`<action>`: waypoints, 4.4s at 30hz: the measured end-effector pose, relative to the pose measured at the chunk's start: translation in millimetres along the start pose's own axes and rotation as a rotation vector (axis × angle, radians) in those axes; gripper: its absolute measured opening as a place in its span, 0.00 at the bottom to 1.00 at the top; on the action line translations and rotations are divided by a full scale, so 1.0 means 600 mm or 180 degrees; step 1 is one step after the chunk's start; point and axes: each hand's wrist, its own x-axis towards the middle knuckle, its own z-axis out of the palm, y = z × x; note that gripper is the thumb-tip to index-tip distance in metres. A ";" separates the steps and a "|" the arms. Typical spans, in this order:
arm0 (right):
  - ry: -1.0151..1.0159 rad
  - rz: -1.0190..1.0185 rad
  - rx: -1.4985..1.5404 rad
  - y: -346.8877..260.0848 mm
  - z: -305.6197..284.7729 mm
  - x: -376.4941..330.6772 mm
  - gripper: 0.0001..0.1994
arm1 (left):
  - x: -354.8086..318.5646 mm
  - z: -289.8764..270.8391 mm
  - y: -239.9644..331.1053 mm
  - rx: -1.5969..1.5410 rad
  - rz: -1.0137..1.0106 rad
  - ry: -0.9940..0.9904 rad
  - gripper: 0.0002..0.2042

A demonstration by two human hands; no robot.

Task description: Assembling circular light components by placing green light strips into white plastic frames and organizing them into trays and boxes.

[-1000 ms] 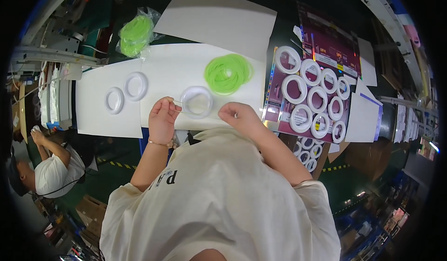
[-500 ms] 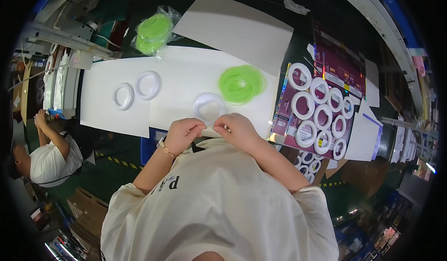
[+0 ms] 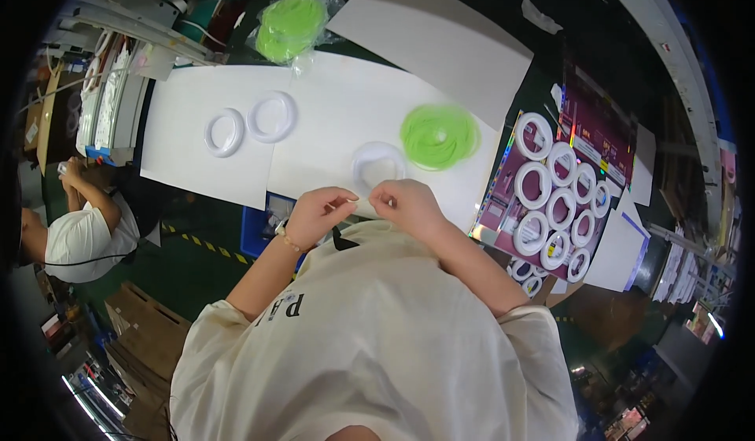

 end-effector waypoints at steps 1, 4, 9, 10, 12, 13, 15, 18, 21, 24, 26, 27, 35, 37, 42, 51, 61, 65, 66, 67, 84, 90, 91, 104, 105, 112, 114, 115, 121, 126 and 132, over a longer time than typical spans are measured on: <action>-0.0012 0.0033 0.0015 0.016 0.008 0.009 0.04 | 0.011 0.004 -0.014 0.0316 0.0060 -0.0008 0.06; 0.0080 0.0092 -0.0045 0.069 0.031 0.031 0.07 | 0.042 0.011 -0.049 0.0874 0.0190 -0.0074 0.07; 0.0005 0.0598 -0.0224 0.118 0.048 0.049 0.09 | 0.078 0.034 -0.101 0.1425 0.0288 -0.0036 0.10; 0.0008 0.0619 -0.0220 0.125 0.052 0.052 0.09 | 0.085 0.035 -0.111 0.1418 0.0286 -0.0057 0.10; 0.0148 0.0750 -0.0212 0.140 0.061 0.058 0.10 | 0.096 0.034 -0.130 0.1360 0.0295 0.0009 0.10; 0.0148 0.0759 -0.0213 0.148 0.064 0.064 0.10 | 0.101 0.034 -0.130 0.1354 0.0294 0.0001 0.10; 0.0364 0.0628 -0.0266 0.163 0.065 0.082 0.10 | 0.109 0.034 -0.128 0.0356 -0.0587 -0.0358 0.09; 0.0327 0.0797 -0.0603 0.154 0.052 0.132 0.11 | 0.132 0.046 -0.137 -0.0095 -0.0823 0.0141 0.09; 0.0289 0.0864 -0.1239 0.156 0.051 0.202 0.09 | 0.184 0.057 -0.165 0.1588 0.0112 0.0684 0.08; 0.0304 0.0994 -0.1507 0.150 0.058 0.237 0.08 | 0.205 0.053 -0.179 0.1591 0.0058 0.0924 0.07; 0.0275 0.0998 -0.1585 0.149 0.053 0.249 0.08 | 0.220 0.050 -0.186 0.1610 -0.0046 0.0979 0.07; 0.0256 0.1004 -0.1656 0.148 0.051 0.253 0.08 | 0.225 0.049 -0.189 0.1636 -0.0142 0.1029 0.08; 0.0206 0.1220 -0.1805 0.121 0.055 0.277 0.11 | 0.234 0.039 -0.194 0.1763 -0.0182 0.0989 0.09; 0.0313 0.1231 -0.1788 0.125 0.058 0.278 0.13 | 0.233 0.031 -0.182 0.1817 -0.0259 0.0878 0.09; 0.0286 0.1164 -0.1670 0.130 0.052 0.279 0.15 | 0.223 0.025 -0.158 0.2272 0.0049 0.1022 0.17; 0.0152 0.1452 -0.1459 0.122 0.047 0.267 0.17 | 0.237 0.033 -0.194 0.2673 0.0516 0.0942 0.19; 0.0658 0.0639 -0.1084 0.155 0.065 0.197 0.16 | 0.198 0.020 -0.129 0.2887 0.0150 0.0170 0.21; 0.0231 0.0507 -0.0296 0.090 0.030 0.147 0.15 | 0.154 -0.007 -0.086 0.1956 0.0377 0.0422 0.20; 0.0116 0.0240 -0.0401 0.078 0.022 0.135 0.16 | 0.145 -0.017 -0.069 0.1822 0.0321 0.0230 0.19; 0.0152 0.0229 -0.0410 0.066 0.015 0.123 0.16 | 0.137 -0.028 -0.050 0.1832 0.0358 0.0231 0.19; 0.0214 0.0115 0.2145 -0.027 -0.098 -0.023 0.22 | 0.054 -0.036 0.115 -0.2192 0.0046 -0.0490 0.21; 0.0913 0.0274 0.2686 -0.046 -0.094 -0.048 0.22 | 0.025 0.015 0.111 -0.2576 -0.0084 -0.0459 0.20; 0.0938 0.0270 0.2689 -0.049 -0.091 -0.051 0.22 | 0.019 0.025 0.114 -0.2714 -0.0049 -0.0389 0.21; 0.0850 -0.0030 0.2412 -0.044 -0.046 -0.070 0.52 | 0.012 0.074 0.119 -0.1922 0.0635 0.0076 0.28; 0.0903 -0.0013 0.2314 -0.043 -0.047 -0.070 0.51 | 0.013 0.077 0.118 -0.1919 0.0754 0.0064 0.31; 0.0978 0.0151 0.2312 -0.022 -0.062 -0.078 0.41 | 0.015 0.080 0.132 -0.2005 -0.0060 0.0088 0.24; 0.1337 0.0358 0.2637 -0.006 -0.056 -0.080 0.30 | 0.018 0.082 0.132 -0.2163 -0.0236 0.0083 0.20; 0.1344 0.0358 0.2644 0.002 -0.057 -0.078 0.30 | 0.021 0.082 0.130 -0.2327 -0.0412 0.0083 0.18; 0.1400 0.1048 0.3097 0.054 -0.074 -0.084 0.16 | 0.045 0.105 0.131 -0.2017 -0.0578 0.0035 0.16; 0.0708 0.1331 0.1954 0.156 -0.091 -0.106 0.18 | 0.103 0.154 0.094 -0.0994 -0.0151 -0.0329 0.17; 0.0731 0.1342 0.2375 0.332 -0.058 -0.178 0.21 | 0.128 0.225 0.069 -0.1201 -0.1516 -0.0415 0.21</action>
